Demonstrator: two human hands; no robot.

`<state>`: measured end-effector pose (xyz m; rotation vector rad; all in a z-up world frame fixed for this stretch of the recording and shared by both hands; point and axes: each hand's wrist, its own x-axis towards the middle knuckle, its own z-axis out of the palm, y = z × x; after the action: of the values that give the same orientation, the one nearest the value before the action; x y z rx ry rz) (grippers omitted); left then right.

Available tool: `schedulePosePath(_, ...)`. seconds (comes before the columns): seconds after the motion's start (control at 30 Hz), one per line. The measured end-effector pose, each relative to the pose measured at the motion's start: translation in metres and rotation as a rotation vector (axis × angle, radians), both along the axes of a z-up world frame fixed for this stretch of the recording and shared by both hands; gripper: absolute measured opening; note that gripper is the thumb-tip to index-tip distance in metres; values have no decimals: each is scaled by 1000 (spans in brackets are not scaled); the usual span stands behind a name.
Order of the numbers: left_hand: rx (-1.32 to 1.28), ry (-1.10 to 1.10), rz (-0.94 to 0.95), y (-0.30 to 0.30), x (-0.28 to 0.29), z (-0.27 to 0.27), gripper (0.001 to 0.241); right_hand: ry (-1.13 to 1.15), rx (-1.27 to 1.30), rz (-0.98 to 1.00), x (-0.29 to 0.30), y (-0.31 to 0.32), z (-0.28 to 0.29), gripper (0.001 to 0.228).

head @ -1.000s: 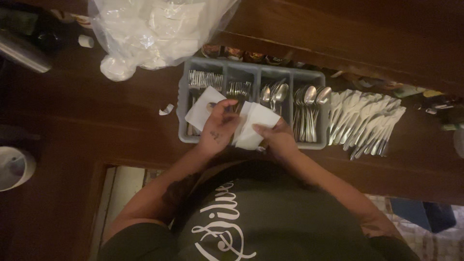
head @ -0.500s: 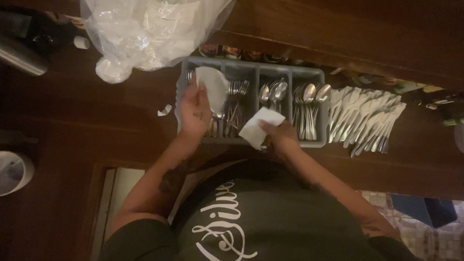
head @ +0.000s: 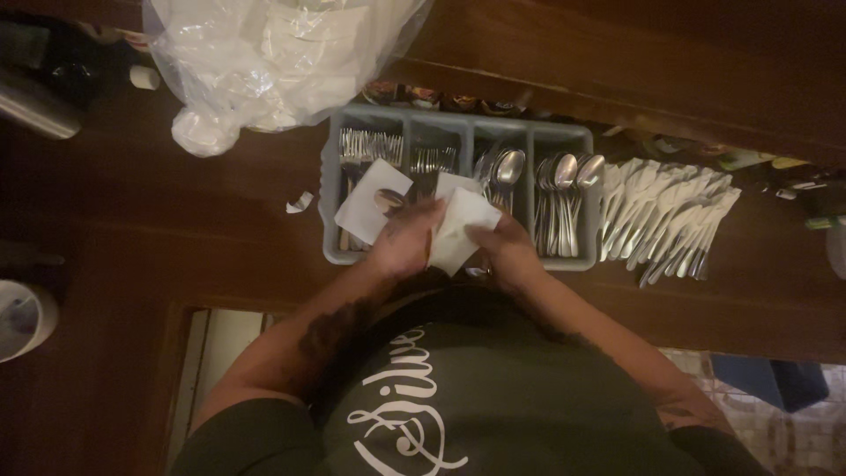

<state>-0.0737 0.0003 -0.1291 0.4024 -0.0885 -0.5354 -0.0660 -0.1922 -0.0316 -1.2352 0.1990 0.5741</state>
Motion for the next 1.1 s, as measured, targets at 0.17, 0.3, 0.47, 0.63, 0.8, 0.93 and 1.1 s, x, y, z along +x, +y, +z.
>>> schedulePosePath(0.17,1240,-1180,692,4,9,-40,37,55,-181,-9,-3,1,15,44)
schedulePosePath(0.3,415,-156,122,0,3,-15,39,-6,-148,-8,1,3,11,47)
schedulePosePath(0.47,573,-319,157,7,4,11,40,20,-134,-9,5,0,0,48)
schedulePosePath(0.63,525,-288,185,7,2,3,39,51,-108,-16,9,0,-7,54)
schedulePosePath(0.8,280,-188,128,2,6,-33,35,90,-247,-1,10,2,5,64)
schedulePosePath(0.93,338,-277,121,-1,5,-38,38,96,-259,15,11,3,7,63)
schedulePosePath(1.1,835,-352,530,39,15,-36,40,29,-200,-67,12,-6,-1,56)
